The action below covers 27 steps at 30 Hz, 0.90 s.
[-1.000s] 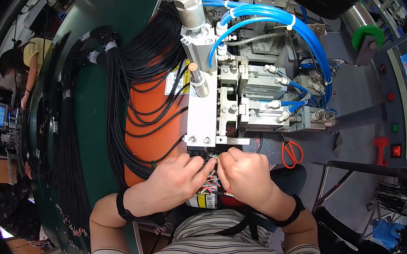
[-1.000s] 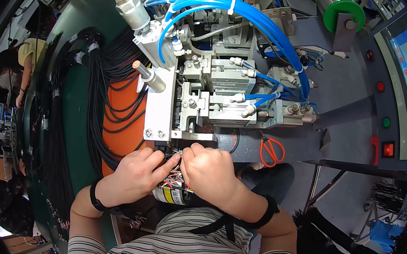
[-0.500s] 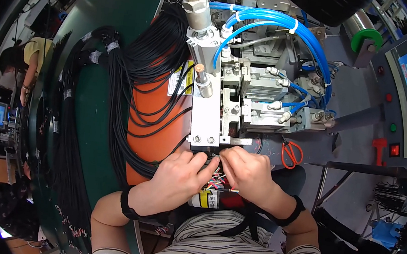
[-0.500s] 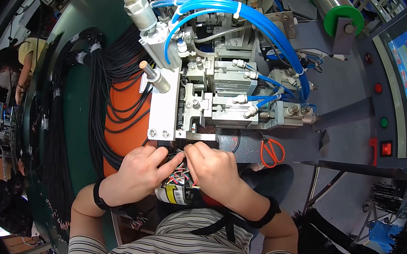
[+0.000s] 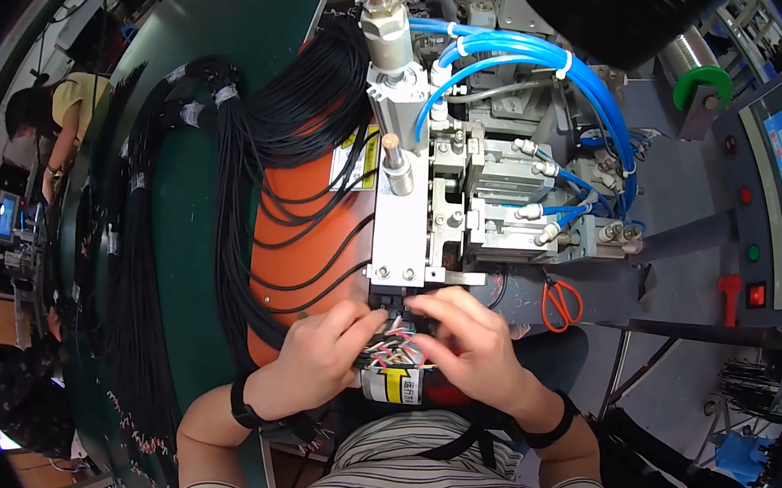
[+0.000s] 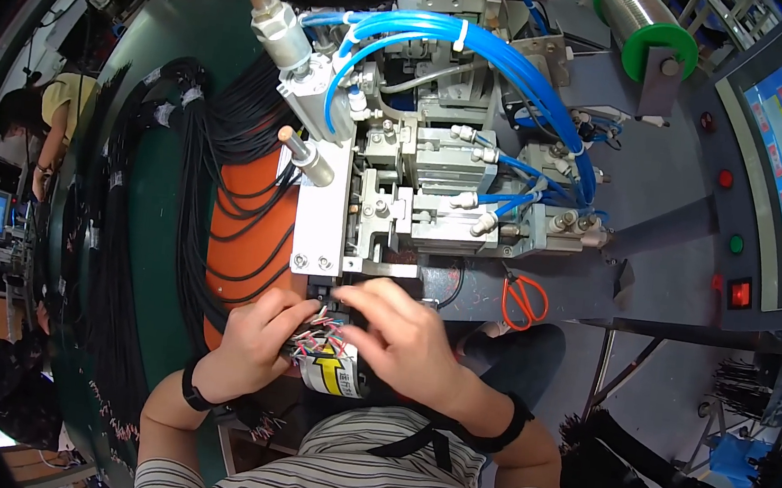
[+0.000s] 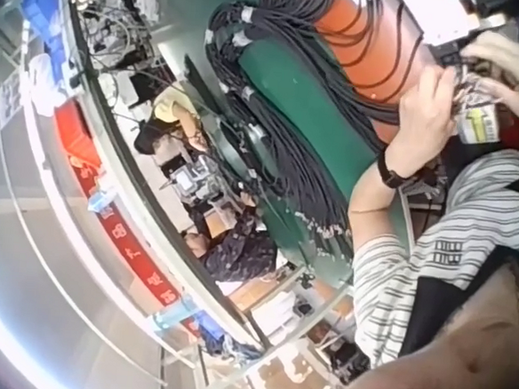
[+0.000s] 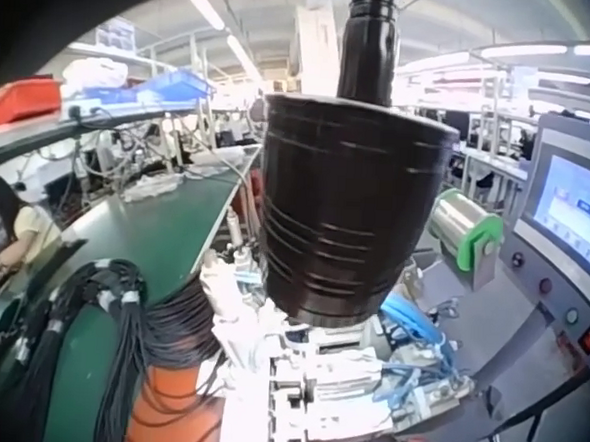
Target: The person operates a control panel, inserts wires into a machine by hand, and then gathers the processed cables into a bundle.
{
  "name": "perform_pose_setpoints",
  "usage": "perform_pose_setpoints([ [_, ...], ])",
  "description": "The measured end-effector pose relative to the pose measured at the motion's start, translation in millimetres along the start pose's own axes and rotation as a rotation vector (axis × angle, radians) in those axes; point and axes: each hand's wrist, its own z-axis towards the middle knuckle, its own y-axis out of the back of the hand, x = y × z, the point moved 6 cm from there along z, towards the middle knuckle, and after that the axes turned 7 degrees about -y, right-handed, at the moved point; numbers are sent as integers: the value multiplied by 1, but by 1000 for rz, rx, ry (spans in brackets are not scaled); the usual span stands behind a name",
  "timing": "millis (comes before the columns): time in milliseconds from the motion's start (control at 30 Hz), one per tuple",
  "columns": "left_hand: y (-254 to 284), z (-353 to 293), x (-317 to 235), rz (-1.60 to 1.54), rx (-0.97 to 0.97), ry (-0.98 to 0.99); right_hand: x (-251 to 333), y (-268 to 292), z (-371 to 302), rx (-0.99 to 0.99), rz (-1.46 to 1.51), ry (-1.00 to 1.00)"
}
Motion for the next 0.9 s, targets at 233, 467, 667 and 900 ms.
perform_pose_setpoints([
  [233,11,3,-4,-288,-19,11,-16,-8,-6,92,292,-92],
  [467,-5,13,-8,-313,-209,-126,-23,-16,-18,163,911,-366],
  [667,-2,15,-23,-40,-190,-285,-40,-25,-17,368,1372,-608],
  [900,-6,14,-24,-69,-118,-205,-9,-18,-19,118,723,-181],
])
